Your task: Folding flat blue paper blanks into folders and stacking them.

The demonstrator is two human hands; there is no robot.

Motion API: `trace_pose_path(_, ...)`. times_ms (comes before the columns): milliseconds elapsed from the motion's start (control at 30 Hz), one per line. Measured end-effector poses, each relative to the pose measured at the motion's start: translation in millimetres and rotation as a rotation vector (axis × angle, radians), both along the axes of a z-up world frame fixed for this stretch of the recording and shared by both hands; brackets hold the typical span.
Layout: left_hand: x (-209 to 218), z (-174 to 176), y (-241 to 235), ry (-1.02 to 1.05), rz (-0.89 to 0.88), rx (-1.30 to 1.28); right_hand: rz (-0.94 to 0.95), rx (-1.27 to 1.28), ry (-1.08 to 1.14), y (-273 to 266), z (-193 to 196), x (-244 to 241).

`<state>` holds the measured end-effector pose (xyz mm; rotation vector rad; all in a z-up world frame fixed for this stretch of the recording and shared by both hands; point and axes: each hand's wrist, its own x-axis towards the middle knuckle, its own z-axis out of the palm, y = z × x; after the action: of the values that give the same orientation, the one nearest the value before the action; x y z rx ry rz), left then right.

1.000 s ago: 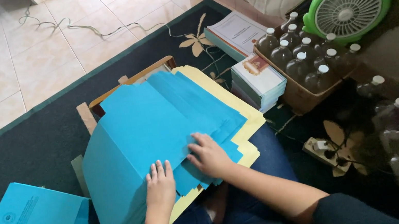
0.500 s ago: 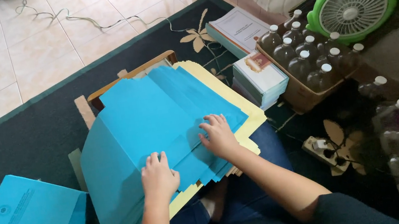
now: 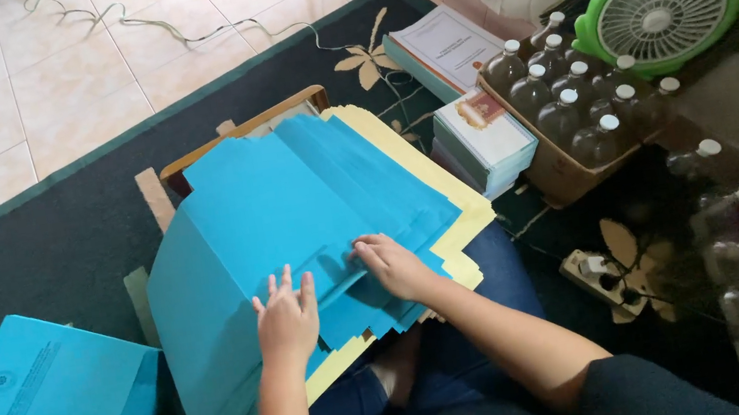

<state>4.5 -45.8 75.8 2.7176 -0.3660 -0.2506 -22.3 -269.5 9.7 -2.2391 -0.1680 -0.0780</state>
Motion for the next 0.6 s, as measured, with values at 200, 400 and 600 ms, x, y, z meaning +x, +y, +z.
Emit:
trace_pose_path(200, -5, -24, 2, 0.074, -0.135, 0.163, 0.000, -0.082, -0.067, 5, -9, -2)
trace_pose_path(400, 9, -83, 17, -0.134, -0.199, 0.191, -0.015, -0.439, -0.354, 25, -17, -12)
trace_pose_path(600, 17, -108, 22, -0.365, -0.257, 0.258, 0.225, -0.455, -0.415, 38, -18, -28)
